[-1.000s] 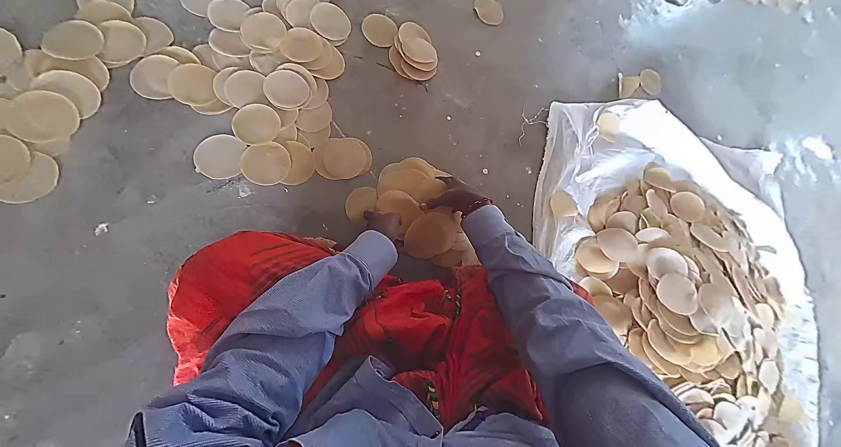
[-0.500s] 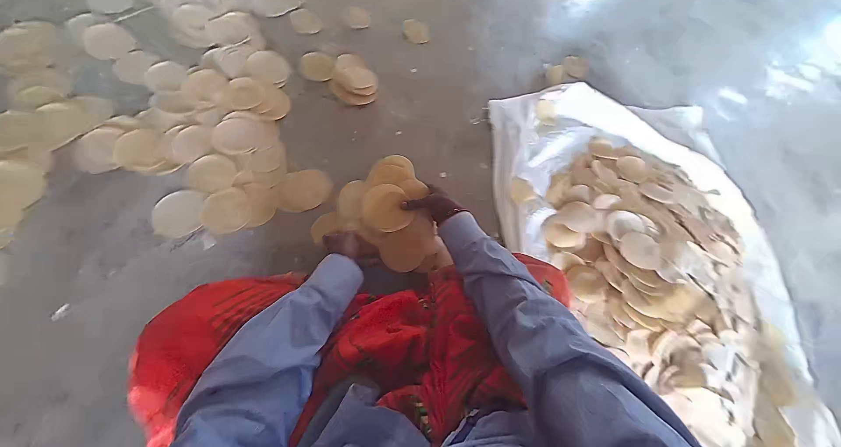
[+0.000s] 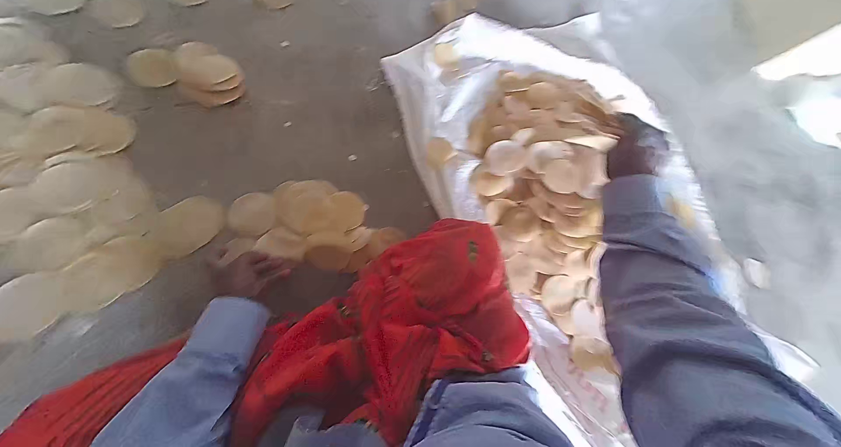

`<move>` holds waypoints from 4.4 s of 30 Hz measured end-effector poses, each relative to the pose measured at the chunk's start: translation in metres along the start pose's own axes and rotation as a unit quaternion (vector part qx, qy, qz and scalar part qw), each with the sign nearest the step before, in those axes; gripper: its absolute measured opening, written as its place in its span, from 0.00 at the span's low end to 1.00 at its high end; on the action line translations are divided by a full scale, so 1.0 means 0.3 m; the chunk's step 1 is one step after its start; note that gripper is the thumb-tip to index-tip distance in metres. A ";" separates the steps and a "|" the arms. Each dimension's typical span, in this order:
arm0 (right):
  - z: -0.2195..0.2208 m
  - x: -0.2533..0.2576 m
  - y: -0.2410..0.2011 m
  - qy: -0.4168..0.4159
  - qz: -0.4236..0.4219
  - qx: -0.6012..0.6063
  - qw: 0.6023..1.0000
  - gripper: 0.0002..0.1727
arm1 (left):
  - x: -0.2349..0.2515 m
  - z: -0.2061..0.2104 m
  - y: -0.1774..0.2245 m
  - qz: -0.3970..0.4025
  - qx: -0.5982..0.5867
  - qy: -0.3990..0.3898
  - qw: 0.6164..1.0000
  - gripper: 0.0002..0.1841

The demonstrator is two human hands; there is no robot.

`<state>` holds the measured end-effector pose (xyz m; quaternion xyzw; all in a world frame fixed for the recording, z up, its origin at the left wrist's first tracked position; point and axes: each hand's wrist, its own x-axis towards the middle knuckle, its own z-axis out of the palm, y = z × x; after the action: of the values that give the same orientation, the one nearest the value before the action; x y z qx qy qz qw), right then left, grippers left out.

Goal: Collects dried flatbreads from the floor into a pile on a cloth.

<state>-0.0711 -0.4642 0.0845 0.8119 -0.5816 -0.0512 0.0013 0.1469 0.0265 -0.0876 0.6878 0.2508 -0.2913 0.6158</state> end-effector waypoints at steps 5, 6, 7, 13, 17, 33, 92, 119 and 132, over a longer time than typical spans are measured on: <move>0.312 0.104 0.154 -0.008 -0.095 0.020 0.995 0.21 | 0.028 0.023 -0.001 -0.004 -0.015 0.068 0.998 0.37; 0.348 0.094 0.099 -0.021 -0.137 0.059 0.989 0.22 | 0.035 0.025 -0.003 -0.007 -0.013 0.078 0.997 0.35; 0.377 0.067 0.019 -0.053 -0.188 0.101 0.976 0.23 | 0.045 0.021 -0.009 -0.004 -0.004 0.090 0.996 0.33; 0.560 -0.283 -0.570 -0.342 -0.444 0.065 0.826 0.27 | 0.091 -0.057 0.046 0.084 0.335 0.166 0.924 0.35; 0.621 -0.414 -0.689 -0.265 -0.519 -0.155 0.798 0.25 | 0.119 -0.035 0.011 0.099 0.510 0.092 0.850 0.48; 0.592 -0.441 -0.581 -0.278 -0.469 -0.050 0.837 0.21 | -0.055 0.418 -0.107 0.377 0.706 -0.143 0.582 0.32; 0.384 -0.612 0.081 -0.342 0.040 0.843 0.414 0.09 | -0.695 0.803 0.034 0.325 0.344 -0.282 0.835 0.32; 0.396 -0.376 -0.292 -0.207 -0.375 0.279 0.859 0.38 | 0.056 -0.129 0.054 0.050 0.431 0.158 0.887 0.52; 0.585 -0.699 -0.792 -0.257 -0.394 0.058 0.881 0.41 | 0.060 0.038 0.050 0.189 0.521 0.030 0.832 0.24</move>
<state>0.0716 -0.1794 -0.0874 0.9310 -0.1958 -0.2202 -0.2154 0.1692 0.0132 -0.0908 0.9490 -0.0549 -0.2360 0.2018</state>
